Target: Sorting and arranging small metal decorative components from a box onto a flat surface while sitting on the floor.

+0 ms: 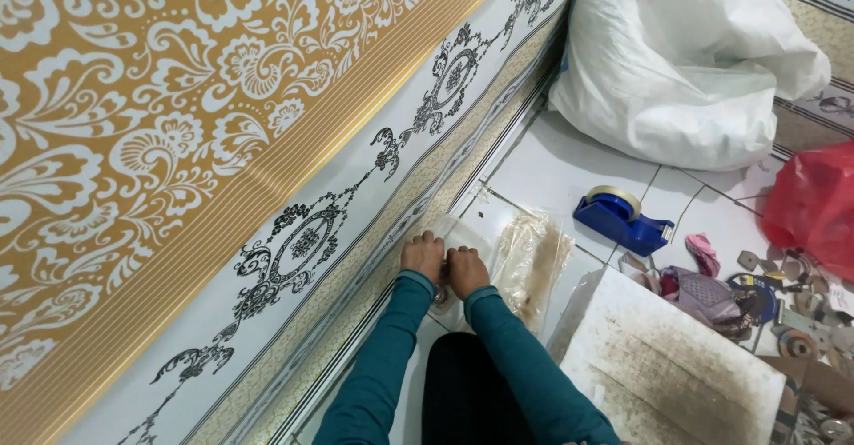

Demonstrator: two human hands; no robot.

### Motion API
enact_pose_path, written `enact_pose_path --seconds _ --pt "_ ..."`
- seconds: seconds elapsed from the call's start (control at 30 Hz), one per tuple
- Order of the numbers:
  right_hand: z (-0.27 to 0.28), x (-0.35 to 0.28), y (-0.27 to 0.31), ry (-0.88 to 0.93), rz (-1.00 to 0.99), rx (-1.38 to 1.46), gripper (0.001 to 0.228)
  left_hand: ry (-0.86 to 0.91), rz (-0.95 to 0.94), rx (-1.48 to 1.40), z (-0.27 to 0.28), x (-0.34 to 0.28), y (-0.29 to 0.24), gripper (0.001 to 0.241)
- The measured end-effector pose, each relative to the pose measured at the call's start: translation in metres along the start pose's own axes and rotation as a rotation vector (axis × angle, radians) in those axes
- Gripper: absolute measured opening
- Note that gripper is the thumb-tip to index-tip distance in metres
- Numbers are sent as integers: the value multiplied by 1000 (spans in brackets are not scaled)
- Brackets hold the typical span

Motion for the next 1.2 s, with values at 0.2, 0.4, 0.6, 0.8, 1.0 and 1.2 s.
enact_pose_path --seconds 0.2,0.4,0.6,0.8,1.0,1.2 --pt "32 -19 23 -102 74 -188 6 65 12 -88 -57 -12 0 17" --pt "39 -34 6 -217 23 -80 24 73 53 -155 1 -14 1 13" --pt "77 -85 -39 -354 -229 -70 29 69 13 -423 36 -25 -40 24" --pt "25 -134 -131 -197 -409 0 31 163 -40 -525 -11 -42 -127 27" --pt "-7 -160 -150 -46 -447 9 36 351 21 -564 -69 -75 -168 31" --pt "130 -206 -86 -465 -365 159 25 304 -5 -692 29 -57 -191 28"
Point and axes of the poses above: each hand's wrist, its own x-axis towards the middle knuckle, its own z-axis out of the back of the hand, y = z × x, the point moved 7 cm from there along x, towards the middle knuckle, and after that the axes turned 10 degrees about z, right-handed, at the moved point
